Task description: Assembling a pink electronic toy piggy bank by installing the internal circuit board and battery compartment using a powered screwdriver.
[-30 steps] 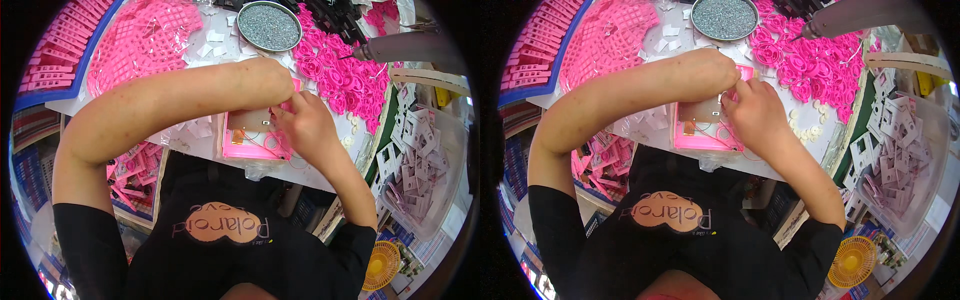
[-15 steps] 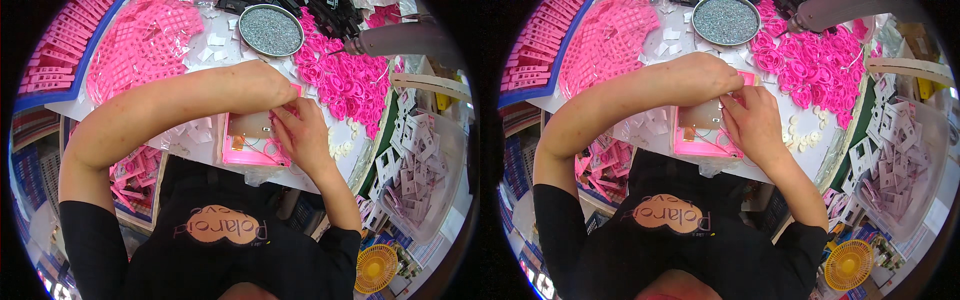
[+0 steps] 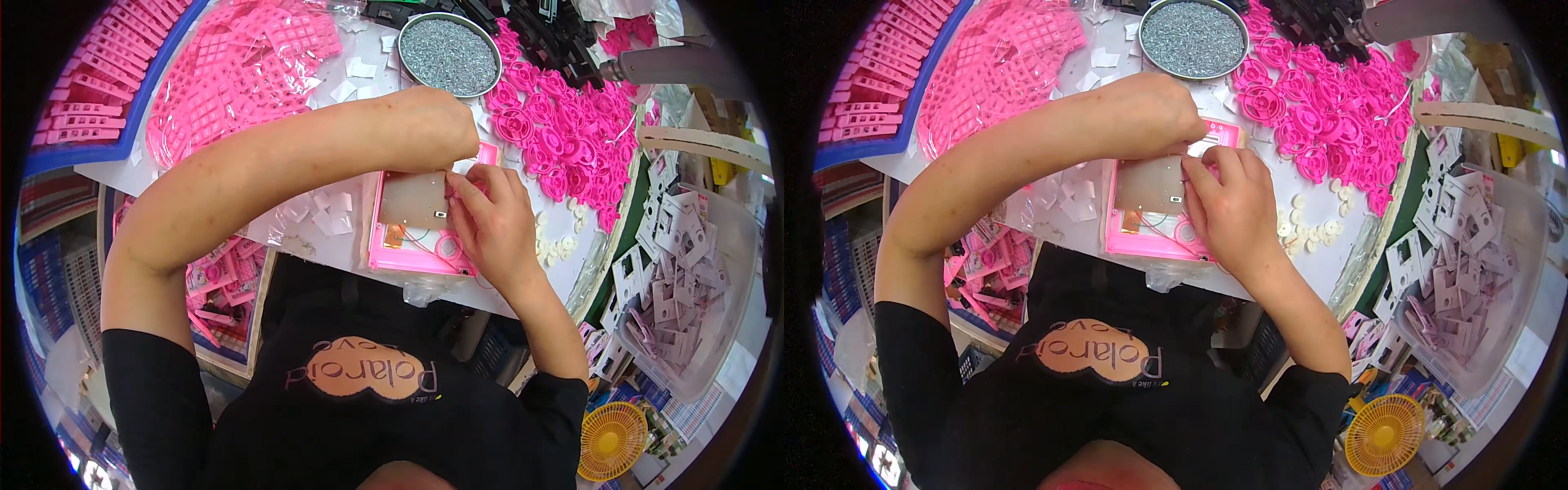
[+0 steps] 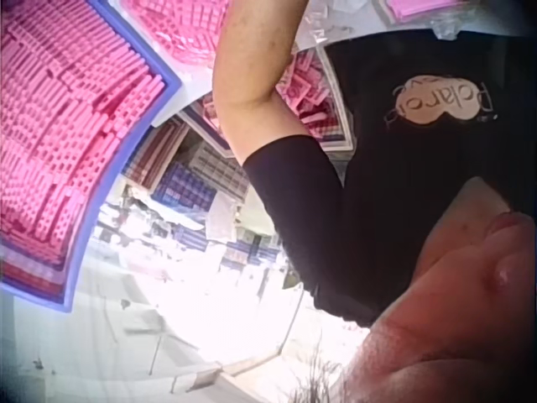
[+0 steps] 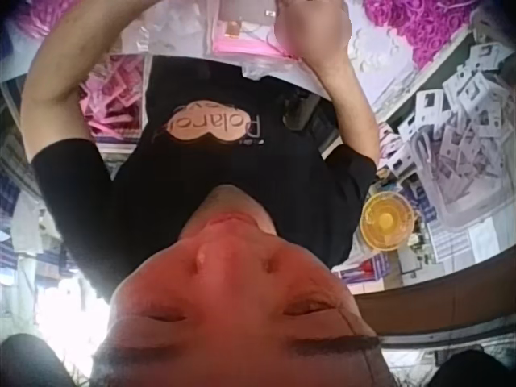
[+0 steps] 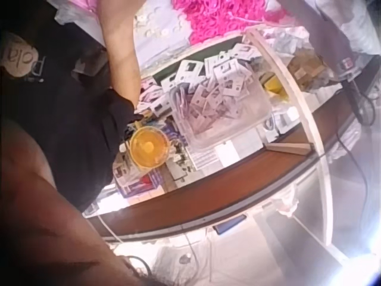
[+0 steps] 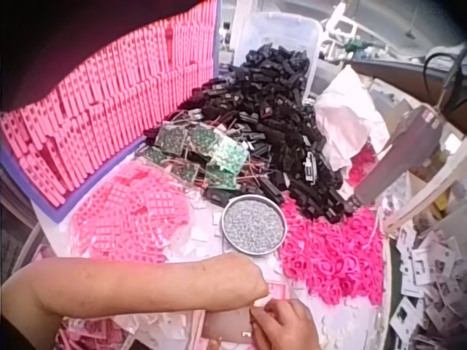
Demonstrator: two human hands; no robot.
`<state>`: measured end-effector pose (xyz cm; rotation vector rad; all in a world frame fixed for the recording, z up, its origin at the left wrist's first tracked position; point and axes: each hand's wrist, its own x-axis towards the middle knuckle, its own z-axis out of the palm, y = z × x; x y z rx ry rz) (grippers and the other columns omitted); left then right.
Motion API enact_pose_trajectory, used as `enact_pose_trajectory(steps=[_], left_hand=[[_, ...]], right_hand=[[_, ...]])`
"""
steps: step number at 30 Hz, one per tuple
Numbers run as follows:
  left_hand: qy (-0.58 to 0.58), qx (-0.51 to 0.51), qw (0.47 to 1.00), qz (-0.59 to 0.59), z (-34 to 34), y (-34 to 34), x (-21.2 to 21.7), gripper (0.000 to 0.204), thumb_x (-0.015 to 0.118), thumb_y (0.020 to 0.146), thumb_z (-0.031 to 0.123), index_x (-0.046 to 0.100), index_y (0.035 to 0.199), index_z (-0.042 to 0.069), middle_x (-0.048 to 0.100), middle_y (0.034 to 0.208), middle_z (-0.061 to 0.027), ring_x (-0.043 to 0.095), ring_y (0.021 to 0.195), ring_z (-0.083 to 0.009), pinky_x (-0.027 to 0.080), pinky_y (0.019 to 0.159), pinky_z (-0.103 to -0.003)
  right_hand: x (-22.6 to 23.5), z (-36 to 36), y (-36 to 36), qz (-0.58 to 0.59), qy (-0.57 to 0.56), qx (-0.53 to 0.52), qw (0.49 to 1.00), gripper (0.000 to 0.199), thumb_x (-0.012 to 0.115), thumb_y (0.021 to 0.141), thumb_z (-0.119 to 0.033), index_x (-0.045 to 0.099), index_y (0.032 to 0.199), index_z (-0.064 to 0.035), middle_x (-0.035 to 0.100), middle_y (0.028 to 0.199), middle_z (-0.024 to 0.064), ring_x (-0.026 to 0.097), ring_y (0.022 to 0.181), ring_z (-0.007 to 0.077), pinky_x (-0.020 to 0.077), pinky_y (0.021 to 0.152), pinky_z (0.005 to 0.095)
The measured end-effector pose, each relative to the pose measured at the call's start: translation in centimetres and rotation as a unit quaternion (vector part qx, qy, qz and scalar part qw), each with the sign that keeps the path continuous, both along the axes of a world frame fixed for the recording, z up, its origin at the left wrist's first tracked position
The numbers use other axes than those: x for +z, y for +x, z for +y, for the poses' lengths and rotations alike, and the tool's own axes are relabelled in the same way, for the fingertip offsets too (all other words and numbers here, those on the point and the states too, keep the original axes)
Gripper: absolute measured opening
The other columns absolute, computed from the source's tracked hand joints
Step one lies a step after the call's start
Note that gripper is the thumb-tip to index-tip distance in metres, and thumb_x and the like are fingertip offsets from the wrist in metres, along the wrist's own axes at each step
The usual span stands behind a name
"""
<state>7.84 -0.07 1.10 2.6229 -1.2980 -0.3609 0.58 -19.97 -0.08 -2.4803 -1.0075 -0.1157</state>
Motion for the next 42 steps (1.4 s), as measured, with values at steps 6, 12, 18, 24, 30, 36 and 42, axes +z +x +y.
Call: enact_pose_trajectory(steps=[6,12,18,24,30,36,42], left_hand=[[0.012,-0.023,0.999,-0.044,-0.4,-0.2,-0.6,0.017,0.07,0.075,0.015,0.072,0.089,0.005,0.072,0.079,-0.0161,0.072,0.077,-0.0348,0.058,0.069,-0.045],[-0.084,0.061,0.994,-0.026,0.3,-0.3,-0.8,0.013,0.068,0.082,0.014,0.069,0.088,0.002,0.07,0.078,-0.0171,0.07,0.074,-0.0363,0.055,0.066,-0.045],[-0.227,0.322,0.918,-0.05,3.7,-3.3,0.6,0.024,0.071,0.086,0.024,0.069,0.092,0.001,0.068,0.085,-0.0147,0.066,0.084,-0.0351,0.051,0.075,-0.045],[-0.232,0.308,0.92,-0.067,2.9,-4.2,-3.4,0.02,0.072,0.084,0.023,0.074,0.094,0.006,0.069,0.095,-0.0105,0.064,0.095,-0.0315,0.048,0.082,-0.043],[-0.326,0.251,0.893,-0.182,2.8,-5.3,-2.2,0.013,0.075,0.08,0.015,0.073,0.092,0.01,0.07,0.095,-0.0033,0.063,0.089,-0.0245,0.044,0.083,-0.04],[-0.311,0.301,0.901,-0.022,2.4,-6.5,-2.0,0.011,0.074,0.083,0.013,0.071,0.092,0.009,0.069,0.086,-0.0027,0.064,0.082,-0.0209,0.041,0.084,-0.038],[-0.294,0.245,0.919,-0.101,2.5,-6.8,-2.0,0.009,0.073,0.085,0.012,0.07,0.093,0.008,0.068,0.083,-0.0042,0.062,0.076,-0.0203,0.039,0.083,-0.037]], right_hand=[[0.5,0.2,0.0,0.007,-0.019,0.002,1.0,0.032,0.073,0.079,-0.002,0.071,0.112,-0.0013,0.062,0.103,0.0142,0.059,0.093,0.032,0.0492,0.08,0.0422],[0.3,-0.1,0.0,0.002,-0.019,0.006,1.0,0.029,0.072,0.079,-0.007,0.072,0.107,-0.002,0.062,0.098,0.0111,0.057,0.094,0.0307,0.0467,0.084,0.0435],[1.1,-0.2,1.1,0.041,-0.044,0.037,0.997,0.03,0.071,0.08,-0.007,0.072,0.11,-0.0034,0.063,0.098,0.0106,0.059,0.093,0.0304,0.0481,0.082,0.0428],[1.4,-1.9,1.1,0.086,0.078,-0.01,0.993,0.028,0.072,0.083,-0.007,0.073,0.11,-0.0033,0.066,0.1,0.0117,0.062,0.094,0.0307,0.0507,0.081,0.04],[1.4,-1.2,1.3,0.033,0.118,-0.07,0.99,0.024,0.074,0.083,-0.009,0.073,0.106,-0.0032,0.069,0.099,0.0121,0.064,0.093,0.0286,0.0511,0.08,0.0387],[0.1,1.7,3.6,0.101,0.162,-0.036,0.981,0.014,0.074,0.085,-0.016,0.071,0.09,-0.0036,0.068,0.084,0.0096,0.063,0.079,0.0304,0.0497,0.071,0.0415],[0.4,1.3,3.0,0.1,0.167,-0.032,0.98,0.014,0.073,0.085,-0.013,0.071,0.096,-0.0029,0.069,0.084,0.009,0.063,0.074,0.0281,0.05,0.067,0.0389]])
